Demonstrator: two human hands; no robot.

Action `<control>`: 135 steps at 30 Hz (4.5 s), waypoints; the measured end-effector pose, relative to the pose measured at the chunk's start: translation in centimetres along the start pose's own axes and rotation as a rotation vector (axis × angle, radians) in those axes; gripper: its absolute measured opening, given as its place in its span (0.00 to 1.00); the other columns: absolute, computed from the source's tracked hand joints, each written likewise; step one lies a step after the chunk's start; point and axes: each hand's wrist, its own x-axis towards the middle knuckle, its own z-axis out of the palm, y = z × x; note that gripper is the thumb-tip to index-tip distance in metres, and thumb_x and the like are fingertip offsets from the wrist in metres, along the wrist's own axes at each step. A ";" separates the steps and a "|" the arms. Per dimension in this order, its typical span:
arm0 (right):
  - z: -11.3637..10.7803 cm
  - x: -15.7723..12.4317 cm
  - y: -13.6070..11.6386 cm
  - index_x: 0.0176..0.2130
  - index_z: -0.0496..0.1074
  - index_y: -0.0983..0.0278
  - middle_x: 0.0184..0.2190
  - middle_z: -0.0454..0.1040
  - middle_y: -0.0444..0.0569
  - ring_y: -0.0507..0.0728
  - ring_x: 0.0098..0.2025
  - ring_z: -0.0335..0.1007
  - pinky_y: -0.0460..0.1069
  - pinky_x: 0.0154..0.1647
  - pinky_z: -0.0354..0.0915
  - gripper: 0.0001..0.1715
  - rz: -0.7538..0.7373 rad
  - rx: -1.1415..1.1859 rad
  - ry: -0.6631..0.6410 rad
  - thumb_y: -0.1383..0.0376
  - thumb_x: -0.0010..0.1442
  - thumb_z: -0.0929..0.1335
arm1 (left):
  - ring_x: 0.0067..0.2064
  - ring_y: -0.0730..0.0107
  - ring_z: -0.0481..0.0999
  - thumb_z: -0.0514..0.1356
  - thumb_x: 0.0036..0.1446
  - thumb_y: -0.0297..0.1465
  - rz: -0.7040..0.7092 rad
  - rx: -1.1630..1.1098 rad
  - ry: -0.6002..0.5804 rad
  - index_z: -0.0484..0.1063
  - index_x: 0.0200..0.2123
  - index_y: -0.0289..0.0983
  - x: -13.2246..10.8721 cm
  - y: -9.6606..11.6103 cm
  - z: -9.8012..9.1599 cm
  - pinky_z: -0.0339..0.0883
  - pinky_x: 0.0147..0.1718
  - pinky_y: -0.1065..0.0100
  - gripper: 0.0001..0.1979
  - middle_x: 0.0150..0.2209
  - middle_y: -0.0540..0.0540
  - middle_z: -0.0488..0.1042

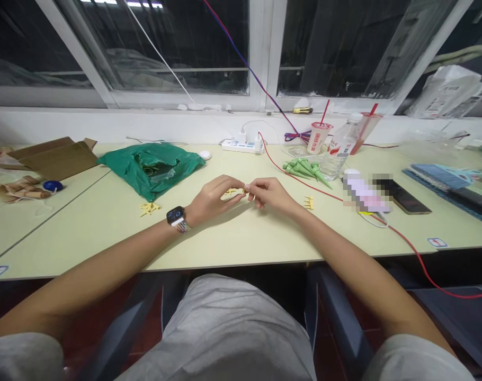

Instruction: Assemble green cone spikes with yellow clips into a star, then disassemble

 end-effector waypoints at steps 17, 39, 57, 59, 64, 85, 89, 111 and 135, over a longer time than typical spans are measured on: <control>-1.2 -0.1 0.5 0.33 0.82 0.68 0.27 0.81 0.51 0.52 0.22 0.75 0.47 0.24 0.74 0.29 0.074 -0.006 -0.165 0.45 0.50 0.83 | 0.38 0.61 0.80 0.57 0.75 0.40 -0.007 -0.034 -0.242 0.78 0.38 0.40 0.2 0.0 -0.8 0.73 0.40 0.60 0.15 0.36 0.41 0.81; -0.1 -0.4 1.9 0.40 0.81 0.60 0.35 0.81 0.49 0.56 0.30 0.74 0.52 0.36 0.70 0.21 -0.367 -0.461 0.073 0.45 0.66 0.73 | 0.37 0.66 0.77 0.64 0.68 0.42 -0.472 -0.449 -0.134 0.77 0.43 0.38 -0.1 0.1 -0.3 0.70 0.37 0.66 0.13 0.38 0.46 0.81; -0.2 -0.3 1.8 0.40 0.81 0.59 0.36 0.81 0.50 0.57 0.32 0.75 0.53 0.37 0.71 0.23 -0.376 -0.467 0.111 0.43 0.66 0.72 | 0.33 0.67 0.74 0.61 0.71 0.45 -0.450 -0.391 -0.123 0.73 0.40 0.39 -0.2 0.1 -0.5 0.66 0.34 0.66 0.15 0.33 0.49 0.77; -0.2 -0.4 1.8 0.40 0.81 0.59 0.36 0.81 0.50 0.57 0.32 0.75 0.53 0.37 0.71 0.23 -0.380 -0.470 0.110 0.43 0.66 0.72 | 0.33 0.67 0.73 0.58 0.73 0.44 -0.450 -0.341 -0.155 0.73 0.35 0.39 -0.1 0.1 -0.6 0.65 0.35 0.65 0.17 0.31 0.49 0.76; -0.1 -0.4 1.8 0.41 0.80 0.59 0.38 0.81 0.50 0.57 0.32 0.75 0.53 0.38 0.71 0.19 -0.417 -0.502 0.093 0.46 0.68 0.71 | 0.29 0.69 0.69 0.54 0.75 0.43 -0.498 -0.302 -0.169 0.69 0.27 0.39 -0.1 0.1 -0.4 0.62 0.34 0.64 0.24 0.24 0.51 0.71; -10.8 -11.8 4.2 0.42 0.82 0.62 0.34 0.81 0.52 0.59 0.31 0.71 0.54 0.35 0.65 0.18 -0.032 -0.906 0.540 0.51 0.64 0.71 | 0.32 0.69 0.75 0.66 0.68 0.45 -0.617 -0.482 -0.027 0.75 0.39 0.38 -0.9 -1.1 0.6 0.68 0.32 0.67 0.15 0.33 0.48 0.77; -13.3 -11.8 5.3 0.42 0.83 0.62 0.36 0.82 0.53 0.61 0.33 0.73 0.55 0.37 0.66 0.22 0.053 -0.932 0.562 0.48 0.61 0.71 | 0.32 0.69 0.75 0.65 0.67 0.45 -0.617 -0.475 -0.041 0.76 0.39 0.38 -1.0 -1.1 0.5 0.68 0.32 0.67 0.16 0.33 0.48 0.77; -13.9 -11.9 7.0 0.48 0.85 0.59 0.38 0.81 0.52 0.59 0.31 0.70 0.55 0.36 0.65 0.27 0.055 -0.901 0.513 0.44 0.62 0.70 | 0.34 0.66 0.78 0.62 0.68 0.47 -0.761 -0.169 0.157 0.75 0.33 0.38 -3.1 -4.1 -9.8 0.73 0.38 0.66 0.19 0.30 0.46 0.78; -13.5 -11.9 6.9 0.50 0.82 0.60 0.38 0.82 0.51 0.59 0.31 0.72 0.55 0.36 0.66 0.28 0.101 -0.887 0.524 0.45 0.60 0.71 | 0.38 0.57 0.77 0.59 0.62 0.42 -0.795 0.316 -0.213 0.79 0.36 0.42 -11.4 -4.1 -16.9 0.69 0.41 0.60 0.13 0.38 0.43 0.80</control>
